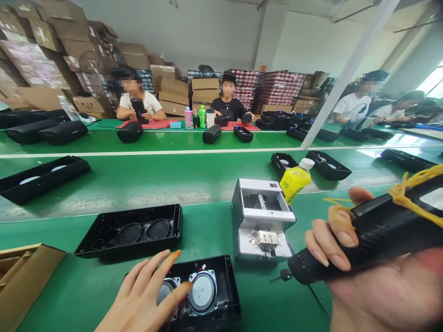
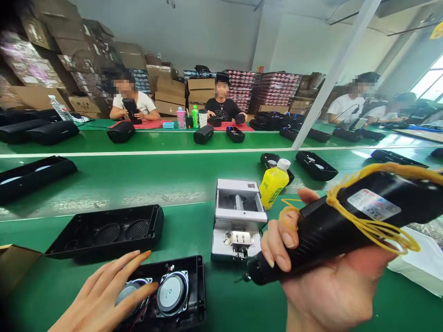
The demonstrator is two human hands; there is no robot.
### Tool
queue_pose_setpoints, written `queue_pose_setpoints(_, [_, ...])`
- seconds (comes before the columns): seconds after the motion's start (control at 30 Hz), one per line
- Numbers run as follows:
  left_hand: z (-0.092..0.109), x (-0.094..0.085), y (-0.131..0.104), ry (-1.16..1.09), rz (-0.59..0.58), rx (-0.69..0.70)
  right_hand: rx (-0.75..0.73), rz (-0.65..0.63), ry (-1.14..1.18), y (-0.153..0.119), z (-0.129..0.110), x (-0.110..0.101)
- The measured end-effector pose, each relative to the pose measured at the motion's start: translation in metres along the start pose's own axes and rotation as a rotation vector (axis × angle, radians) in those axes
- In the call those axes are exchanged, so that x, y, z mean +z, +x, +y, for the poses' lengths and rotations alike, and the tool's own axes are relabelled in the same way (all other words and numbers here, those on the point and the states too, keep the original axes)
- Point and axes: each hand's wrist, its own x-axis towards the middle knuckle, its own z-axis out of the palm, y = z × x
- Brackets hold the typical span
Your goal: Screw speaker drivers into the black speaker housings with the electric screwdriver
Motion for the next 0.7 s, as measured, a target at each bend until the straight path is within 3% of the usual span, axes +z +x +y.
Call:
queue_pose_setpoints(0.1, [0.004, 0.011, 0.005, 0.042, 0.054, 0.071, -0.053, -0.012, -0.022, 0.007, 0.003, 0.009])
queue_pose_setpoints(0.27, [0.003, 0.029, 0.010, 0.036, 0.046, 0.130, -0.093, -0.023, -0.015, 0.007, 0.013, 0.022])
queue_pose_setpoints(0.37, [-0.003, 0.035, 0.011, 0.047, 0.041, 0.149, -0.049, 0.087, -0.015, 0.005, 0.016, 0.028])
queue_pose_setpoints(0.5, [-0.008, 0.034, 0.011, 0.025, 0.031, 0.236, -0.063, 0.152, 0.001, 0.007, 0.012, 0.035])
queue_pose_setpoints(0.7, [-0.005, 0.025, 0.009, -0.155, 0.014, 0.141, -0.087, 0.103, -0.037, 0.009, 0.017, 0.038])
